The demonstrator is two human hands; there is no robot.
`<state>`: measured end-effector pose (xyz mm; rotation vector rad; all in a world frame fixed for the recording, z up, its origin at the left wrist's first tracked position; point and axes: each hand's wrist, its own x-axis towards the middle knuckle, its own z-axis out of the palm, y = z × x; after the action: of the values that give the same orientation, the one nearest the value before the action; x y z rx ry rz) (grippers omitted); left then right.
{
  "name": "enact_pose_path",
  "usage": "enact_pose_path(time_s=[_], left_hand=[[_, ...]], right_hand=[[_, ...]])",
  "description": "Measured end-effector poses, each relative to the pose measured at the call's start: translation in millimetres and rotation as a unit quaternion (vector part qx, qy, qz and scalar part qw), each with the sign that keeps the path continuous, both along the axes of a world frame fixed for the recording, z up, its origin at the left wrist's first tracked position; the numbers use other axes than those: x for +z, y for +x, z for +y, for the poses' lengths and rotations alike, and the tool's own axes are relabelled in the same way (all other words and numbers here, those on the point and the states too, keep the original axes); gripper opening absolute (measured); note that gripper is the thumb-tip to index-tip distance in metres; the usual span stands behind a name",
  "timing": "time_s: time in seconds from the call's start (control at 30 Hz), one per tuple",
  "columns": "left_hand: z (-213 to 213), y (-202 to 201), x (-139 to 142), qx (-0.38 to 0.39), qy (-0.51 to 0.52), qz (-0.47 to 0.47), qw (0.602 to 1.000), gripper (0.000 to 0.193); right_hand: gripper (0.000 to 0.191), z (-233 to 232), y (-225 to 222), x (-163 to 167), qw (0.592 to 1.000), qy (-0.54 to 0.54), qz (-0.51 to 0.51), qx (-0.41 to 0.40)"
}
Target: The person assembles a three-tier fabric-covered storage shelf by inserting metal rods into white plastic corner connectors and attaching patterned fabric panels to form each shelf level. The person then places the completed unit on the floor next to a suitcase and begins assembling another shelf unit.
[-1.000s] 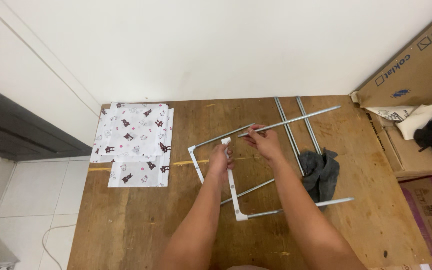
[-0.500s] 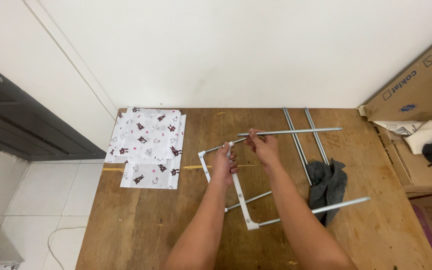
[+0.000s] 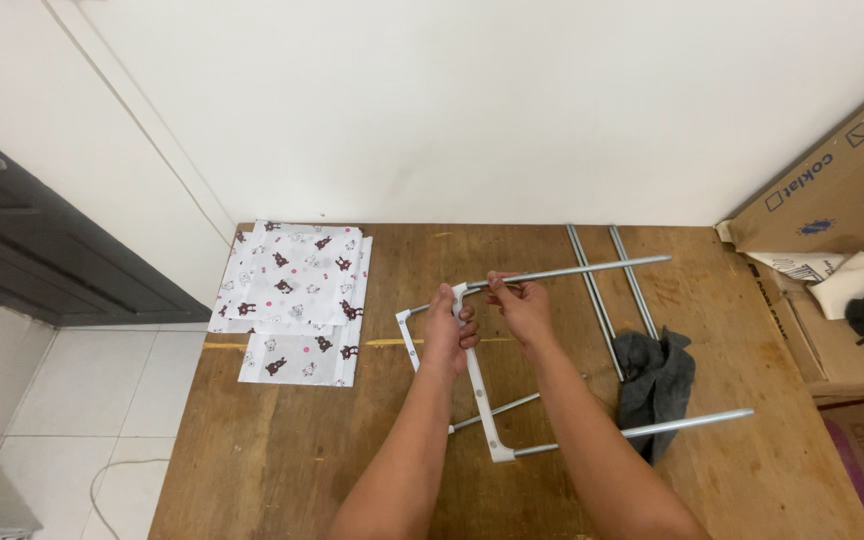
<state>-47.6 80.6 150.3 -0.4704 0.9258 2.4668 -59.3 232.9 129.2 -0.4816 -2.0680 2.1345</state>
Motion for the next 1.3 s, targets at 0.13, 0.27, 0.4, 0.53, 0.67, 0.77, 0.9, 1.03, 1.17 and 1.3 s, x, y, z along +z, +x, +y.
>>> enact_pose_path(time_s=[0.13,0.27,0.4,0.53,0.67,0.77,0.9,1.03,1.17,1.3], left_hand=[[-1.0,-1.6,-0.2,-0.012,-0.052,0.013,0.999,0.032],[-3.3,-2.6,-5.5,-0.04,-0.09,0.028,0.995,0.031],[-1.0,-3.6,-13.9,-0.037,-0.105,0.032,0.993,0.038],[-0.3,-2.7,-28.6,-0.036,-0.128,0.009,0.991,0.038],[-9.0,0.8,-53.3,-0.048,-0.138,-0.019,0.989,0.037],[-7.7,-7.2,-69.9,-0.038,-0.117,-0.012,0.992,0.042],[-2.8,-21.4,-82.8,-0.018,-0.128,-0.011,0.992,0.027],[-6.0,-12.4,-90.0,-0.046,-0.218,-0.011,0.975,0.027],[-5.2,25.7,-100.1,-0.096,-0.312,0.007,0.945,0.033],[-6.0,50.5,-100.4,-0.078,-0.453,0.088,0.884,0.032]], right_hand=[[0.028,-0.8,-5.2,-6.7,0.998,0.013,0.065,0.014],[0.025,-3.9,-7.1,-15.8,0.996,0.022,0.066,0.047],[0.022,-11.7,-10.9,-23.5,0.998,-0.017,0.055,0.04],[0.021,-19.8,-11.4,-34.9,0.997,-0.037,0.04,0.049],[0.022,-25.2,-8.9,-50.0,0.992,-0.062,-0.004,0.11],[0.026,-32.0,-17.5,-54.8,0.993,-0.026,-0.042,0.111],[0.03,-38.7,-28.9,-51.4,0.993,-0.057,-0.078,0.07],[0.031,-35.7,-42.1,-42.8,0.992,-0.061,-0.088,0.061],[0.032,-32.9,-55.7,-35.4,0.996,-0.016,-0.083,0.041],[0.032,-35.6,-64.4,-28.9,0.996,-0.025,-0.085,0.022]])
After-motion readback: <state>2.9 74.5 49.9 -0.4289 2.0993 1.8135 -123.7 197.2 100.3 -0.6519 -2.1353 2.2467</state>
